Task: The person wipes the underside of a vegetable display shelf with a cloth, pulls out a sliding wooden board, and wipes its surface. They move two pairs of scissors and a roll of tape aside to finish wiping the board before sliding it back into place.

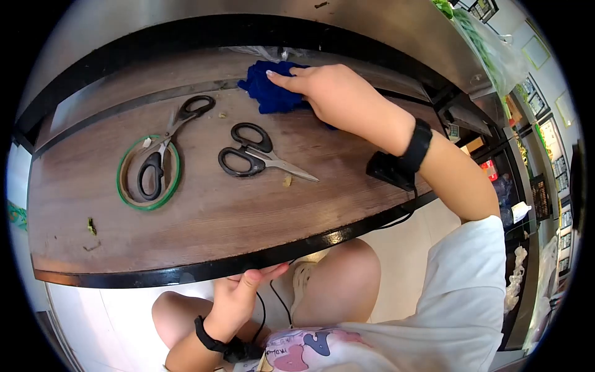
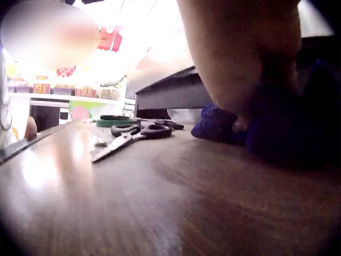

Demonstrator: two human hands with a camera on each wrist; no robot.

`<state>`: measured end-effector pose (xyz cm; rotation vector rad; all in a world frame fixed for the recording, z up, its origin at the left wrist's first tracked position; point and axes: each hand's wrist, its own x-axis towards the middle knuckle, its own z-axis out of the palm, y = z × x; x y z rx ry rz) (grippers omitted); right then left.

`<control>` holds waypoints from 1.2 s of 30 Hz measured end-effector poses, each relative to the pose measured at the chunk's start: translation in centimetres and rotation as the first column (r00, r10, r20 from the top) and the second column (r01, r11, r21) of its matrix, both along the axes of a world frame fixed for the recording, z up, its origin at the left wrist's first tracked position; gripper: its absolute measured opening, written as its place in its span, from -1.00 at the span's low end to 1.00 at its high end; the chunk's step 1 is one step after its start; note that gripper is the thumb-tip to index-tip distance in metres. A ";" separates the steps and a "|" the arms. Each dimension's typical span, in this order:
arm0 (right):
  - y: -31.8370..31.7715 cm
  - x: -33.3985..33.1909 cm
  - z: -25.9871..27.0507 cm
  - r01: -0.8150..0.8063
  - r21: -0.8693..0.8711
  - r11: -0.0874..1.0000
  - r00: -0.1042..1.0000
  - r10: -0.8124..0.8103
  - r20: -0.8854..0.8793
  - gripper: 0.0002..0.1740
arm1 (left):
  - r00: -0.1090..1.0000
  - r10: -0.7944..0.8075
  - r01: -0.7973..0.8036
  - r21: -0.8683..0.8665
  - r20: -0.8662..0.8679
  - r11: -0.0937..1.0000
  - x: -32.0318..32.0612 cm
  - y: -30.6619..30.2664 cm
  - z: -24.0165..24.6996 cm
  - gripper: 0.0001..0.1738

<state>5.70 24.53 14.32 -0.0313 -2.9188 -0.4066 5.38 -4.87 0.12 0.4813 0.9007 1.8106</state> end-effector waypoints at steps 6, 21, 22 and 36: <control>-3.0 8.4 2.0 -0.132 -0.113 0.985 0.967 0.153 0.205 -0.34 | 0.999 0.043 -0.044 0.005 0.020 0.999 0.3 0.4 0.3 -0.22; 0.5 -2.8 0.3 0.001 -0.026 1.000 1.000 -0.001 -0.002 -0.40 | 1.000 0.001 -0.001 0.029 -0.013 1.000 0.5 0.4 0.5 -0.27; 0.5 -2.7 0.4 -0.007 -0.061 0.998 1.000 0.007 0.004 -0.40 | 1.000 0.009 -0.009 0.029 -0.002 1.000 0.6 0.5 0.5 -0.27; -2.1 12.6 3.2 0.188 -0.206 0.960 0.977 -0.160 0.142 -0.36 | 0.997 -0.035 0.039 0.068 -0.064 0.997 -0.1 0.6 0.6 -0.30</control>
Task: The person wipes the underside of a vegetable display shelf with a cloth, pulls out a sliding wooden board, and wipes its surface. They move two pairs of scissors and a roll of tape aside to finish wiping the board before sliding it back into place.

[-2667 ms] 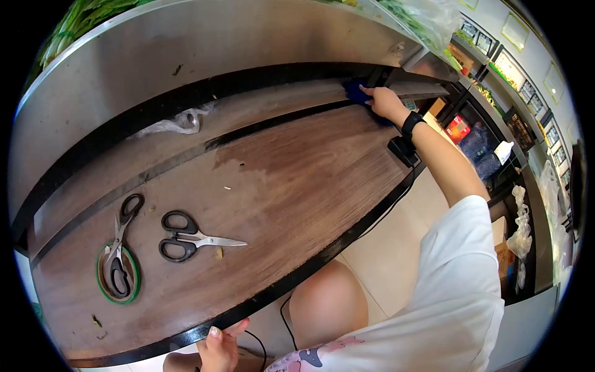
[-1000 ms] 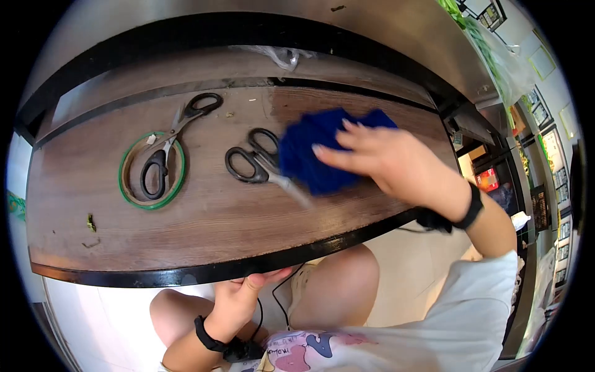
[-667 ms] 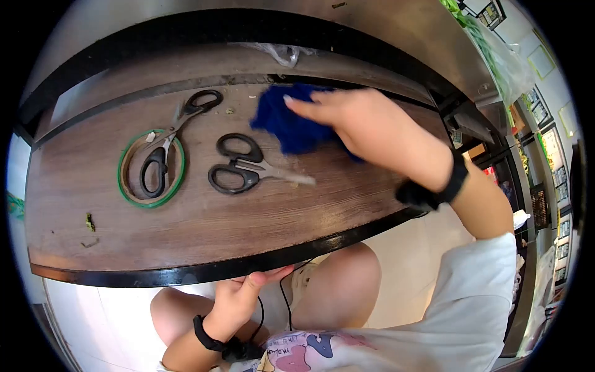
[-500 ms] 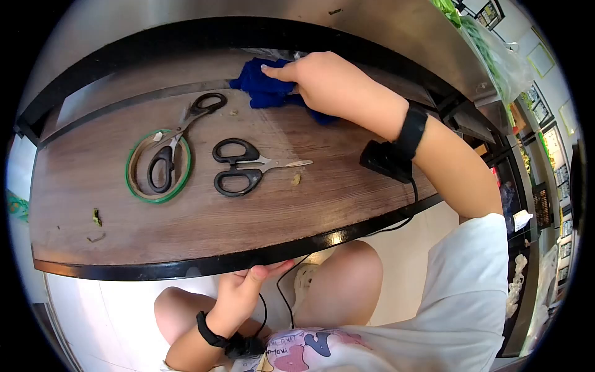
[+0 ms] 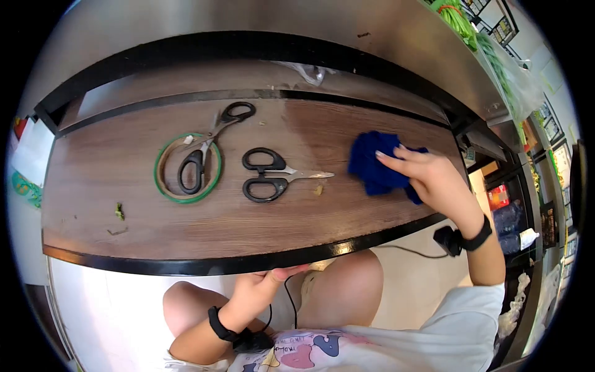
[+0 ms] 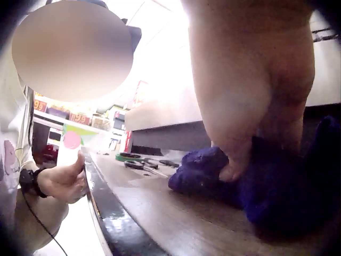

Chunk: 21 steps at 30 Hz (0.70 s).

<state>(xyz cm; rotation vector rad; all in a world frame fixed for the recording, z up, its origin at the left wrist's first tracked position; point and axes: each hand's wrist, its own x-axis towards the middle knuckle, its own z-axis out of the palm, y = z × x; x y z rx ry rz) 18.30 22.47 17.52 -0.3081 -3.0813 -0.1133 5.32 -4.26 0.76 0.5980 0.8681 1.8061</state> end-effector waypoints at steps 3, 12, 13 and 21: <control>-0.5 2.4 -0.9 0.068 -0.025 0.997 0.995 -0.070 -0.066 -0.34 | 0.998 0.008 -0.010 -0.026 -0.056 1.000 0.0 -0.1 -0.1 -0.29; -4.0 7.6 -5.3 0.241 -0.040 0.970 0.739 -0.210 -0.640 -0.32 | 0.982 0.116 -0.129 -0.083 -0.148 0.988 0.9 0.4 -0.5 -0.20; -4.5 8.4 -6.4 0.238 -0.056 0.970 0.696 -0.210 -0.687 -0.28 | 0.978 0.138 -0.153 -0.089 -0.155 0.984 0.9 0.4 -0.6 -0.19; -2.6 10.7 -13.8 0.320 0.378 0.869 0.839 -0.075 -0.539 -0.34 | 0.928 -0.049 0.006 -0.117 -0.370 0.993 -0.2 0.5 -1.6 -0.07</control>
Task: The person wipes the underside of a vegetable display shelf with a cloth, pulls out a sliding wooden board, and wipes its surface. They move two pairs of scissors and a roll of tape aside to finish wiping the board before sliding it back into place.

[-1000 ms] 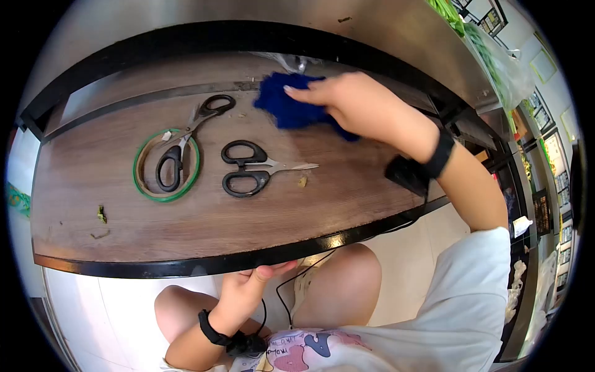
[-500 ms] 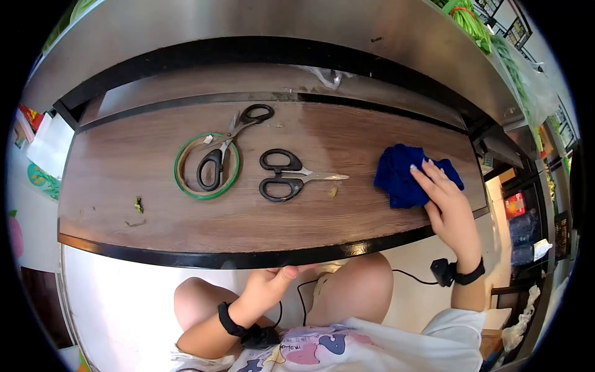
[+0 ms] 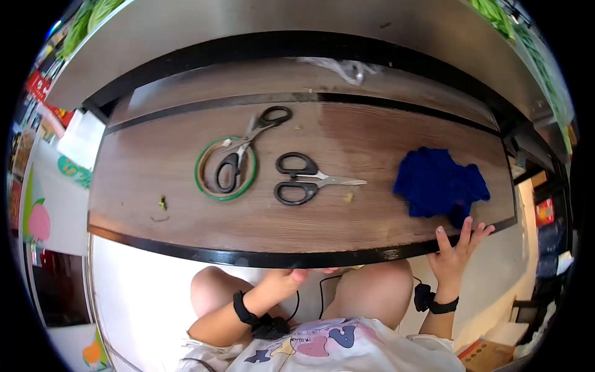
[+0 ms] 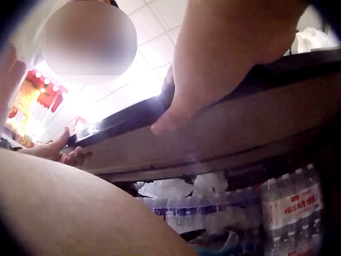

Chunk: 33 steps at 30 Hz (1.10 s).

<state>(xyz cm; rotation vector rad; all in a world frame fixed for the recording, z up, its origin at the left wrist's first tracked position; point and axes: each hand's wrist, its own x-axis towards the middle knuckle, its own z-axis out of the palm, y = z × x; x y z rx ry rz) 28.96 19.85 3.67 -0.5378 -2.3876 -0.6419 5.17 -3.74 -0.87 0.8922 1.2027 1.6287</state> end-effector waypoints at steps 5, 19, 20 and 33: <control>0.6 -0.6 -0.7 -0.019 0.111 0.994 1.000 0.020 -0.003 -0.40 | 0.998 0.049 -0.049 0.002 -0.029 0.999 0.0 -0.1 0.7 -0.12; 0.9 -1.1 0.3 -0.003 0.096 0.995 1.000 0.003 -0.002 -0.26 | 0.966 -0.243 0.250 -0.078 0.091 0.965 -0.6 -0.7 1.5 -0.54; 1.0 -1.1 0.1 -0.003 0.104 0.995 1.000 0.004 -0.012 -0.26 | 0.935 -0.356 0.351 -0.147 -0.007 0.925 -0.7 -1.0 3.1 -0.61; 1.5 -1.5 -0.1 -0.033 0.126 0.992 0.996 0.044 -0.080 -0.39 | -0.192 0.104 -0.573 0.198 -0.976 0.795 -5.2 -2.2 16.2 -0.52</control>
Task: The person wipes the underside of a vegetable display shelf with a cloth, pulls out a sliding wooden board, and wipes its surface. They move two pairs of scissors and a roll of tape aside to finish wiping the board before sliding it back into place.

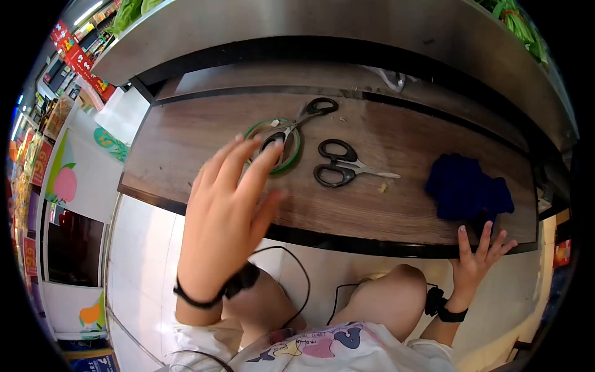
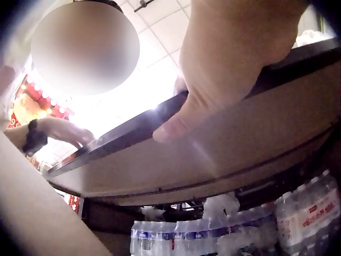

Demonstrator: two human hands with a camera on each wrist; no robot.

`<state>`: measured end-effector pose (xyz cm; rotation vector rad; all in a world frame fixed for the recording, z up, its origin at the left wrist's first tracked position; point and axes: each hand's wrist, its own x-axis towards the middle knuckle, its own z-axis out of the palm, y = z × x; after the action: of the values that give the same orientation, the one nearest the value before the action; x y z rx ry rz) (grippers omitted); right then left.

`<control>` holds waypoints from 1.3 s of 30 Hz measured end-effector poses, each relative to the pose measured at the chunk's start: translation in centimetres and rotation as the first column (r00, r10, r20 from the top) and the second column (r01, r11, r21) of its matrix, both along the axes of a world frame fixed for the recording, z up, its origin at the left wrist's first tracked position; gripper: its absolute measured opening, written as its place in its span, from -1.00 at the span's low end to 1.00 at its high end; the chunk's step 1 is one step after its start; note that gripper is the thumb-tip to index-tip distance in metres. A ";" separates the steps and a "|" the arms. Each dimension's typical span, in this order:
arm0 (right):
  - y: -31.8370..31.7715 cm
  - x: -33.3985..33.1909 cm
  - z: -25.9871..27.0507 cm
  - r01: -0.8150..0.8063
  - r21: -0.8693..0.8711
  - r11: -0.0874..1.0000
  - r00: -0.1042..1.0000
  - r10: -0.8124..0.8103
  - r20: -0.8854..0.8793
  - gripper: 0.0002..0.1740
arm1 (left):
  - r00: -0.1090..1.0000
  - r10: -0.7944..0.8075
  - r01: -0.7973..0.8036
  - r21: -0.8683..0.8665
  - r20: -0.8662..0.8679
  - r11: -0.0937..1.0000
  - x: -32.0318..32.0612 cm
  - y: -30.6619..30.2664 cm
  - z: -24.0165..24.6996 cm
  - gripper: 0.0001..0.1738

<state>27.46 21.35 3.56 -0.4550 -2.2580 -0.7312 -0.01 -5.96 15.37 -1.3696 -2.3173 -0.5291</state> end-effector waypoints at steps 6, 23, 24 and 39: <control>0.4 0.2 0.1 -0.018 0.023 1.000 1.000 0.018 0.013 -0.45 | 0.999 0.036 -0.039 -0.160 -0.023 0.986 -3.2 2.3 -1.9 -0.50; 3.0 1.1 -0.1 -0.092 0.033 0.995 0.996 0.091 0.011 -0.40 | 0.996 0.086 -0.089 -0.431 -0.026 0.898 -3.3 2.1 -1.3 -0.33; 3.4 0.4 -0.2 -0.124 0.023 0.992 0.992 0.123 0.031 -0.36 | 0.999 0.033 -0.039 -0.438 -0.022 0.898 -4.0 2.0 -1.7 -0.30; 3.9 -4.0 0.6 -0.199 0.085 0.976 0.975 0.188 0.122 -0.44 | 0.944 -0.224 0.208 -0.087 -0.242 0.974 -9.1 0.1 -1.3 -0.46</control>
<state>23.48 25.22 4.20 -0.1466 -2.3197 -0.7772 -9.07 -5.89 14.09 -1.6293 -2.0083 -0.3282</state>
